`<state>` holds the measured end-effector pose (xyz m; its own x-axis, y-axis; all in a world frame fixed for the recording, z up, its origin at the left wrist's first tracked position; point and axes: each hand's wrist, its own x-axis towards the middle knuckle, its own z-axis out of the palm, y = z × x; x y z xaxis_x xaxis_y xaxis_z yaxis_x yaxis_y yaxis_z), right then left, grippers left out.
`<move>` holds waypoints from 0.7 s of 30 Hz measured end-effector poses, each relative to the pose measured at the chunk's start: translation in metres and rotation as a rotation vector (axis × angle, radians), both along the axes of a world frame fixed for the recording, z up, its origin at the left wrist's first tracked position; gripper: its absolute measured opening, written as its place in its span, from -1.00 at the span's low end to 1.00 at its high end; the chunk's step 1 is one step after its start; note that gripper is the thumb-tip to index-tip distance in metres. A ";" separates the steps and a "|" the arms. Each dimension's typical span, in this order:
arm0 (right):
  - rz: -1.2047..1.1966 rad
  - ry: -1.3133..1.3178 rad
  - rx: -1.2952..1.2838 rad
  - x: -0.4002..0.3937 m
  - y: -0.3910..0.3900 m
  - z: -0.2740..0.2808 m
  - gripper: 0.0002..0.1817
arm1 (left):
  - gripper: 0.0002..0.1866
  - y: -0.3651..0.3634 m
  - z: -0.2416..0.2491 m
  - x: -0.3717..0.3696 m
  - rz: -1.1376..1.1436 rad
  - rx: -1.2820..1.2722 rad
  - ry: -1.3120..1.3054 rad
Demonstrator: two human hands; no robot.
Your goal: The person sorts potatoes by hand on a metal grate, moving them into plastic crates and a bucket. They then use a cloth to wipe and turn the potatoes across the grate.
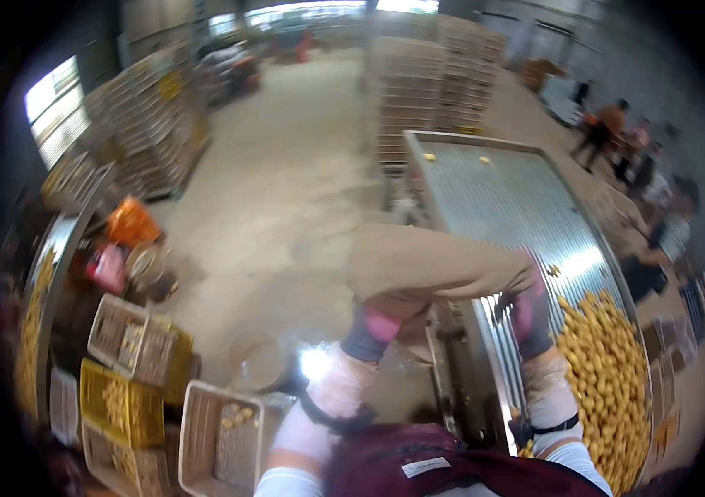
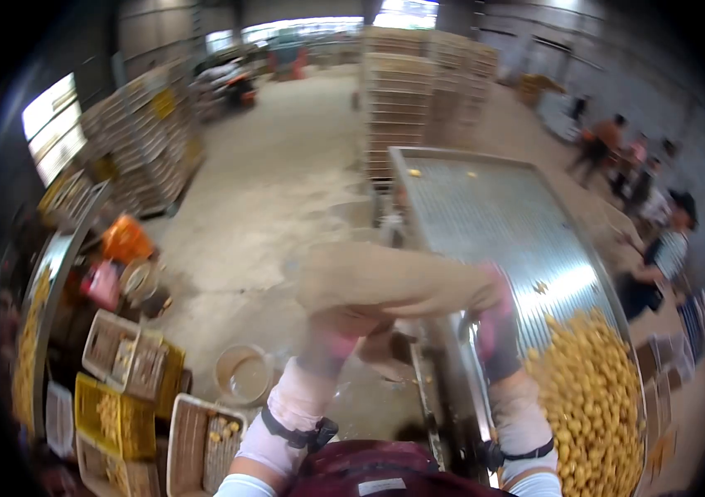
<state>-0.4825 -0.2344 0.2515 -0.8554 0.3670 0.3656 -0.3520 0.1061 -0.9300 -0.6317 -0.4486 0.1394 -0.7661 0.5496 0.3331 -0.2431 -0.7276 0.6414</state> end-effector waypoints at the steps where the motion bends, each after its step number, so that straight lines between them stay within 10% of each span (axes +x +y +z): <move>1: 0.117 -0.128 -0.082 -0.020 -0.023 -0.029 -0.42 | -0.56 -0.026 -0.004 -0.011 0.089 -0.030 0.031; 4: 0.596 -0.420 -0.829 -0.081 -0.068 -0.175 -0.41 | -0.56 -0.097 -0.013 -0.034 0.342 -0.275 0.146; 6: 0.822 -0.694 -1.031 -0.109 -0.131 -0.159 -0.47 | -0.55 -0.141 0.003 -0.027 0.277 -0.334 0.015; 9: 1.095 -1.027 -1.282 -0.140 -0.222 -0.139 -0.51 | -0.49 -0.182 -0.015 -0.026 0.589 -0.618 0.505; 16: 1.159 -0.515 -0.587 -0.214 -0.282 -0.205 -0.59 | -0.47 -0.216 -0.115 -0.021 0.758 -0.727 0.127; 21: 1.338 -0.768 -0.989 -0.265 -0.279 -0.219 -0.58 | -0.48 -0.241 -0.130 -0.044 0.969 -0.765 -0.157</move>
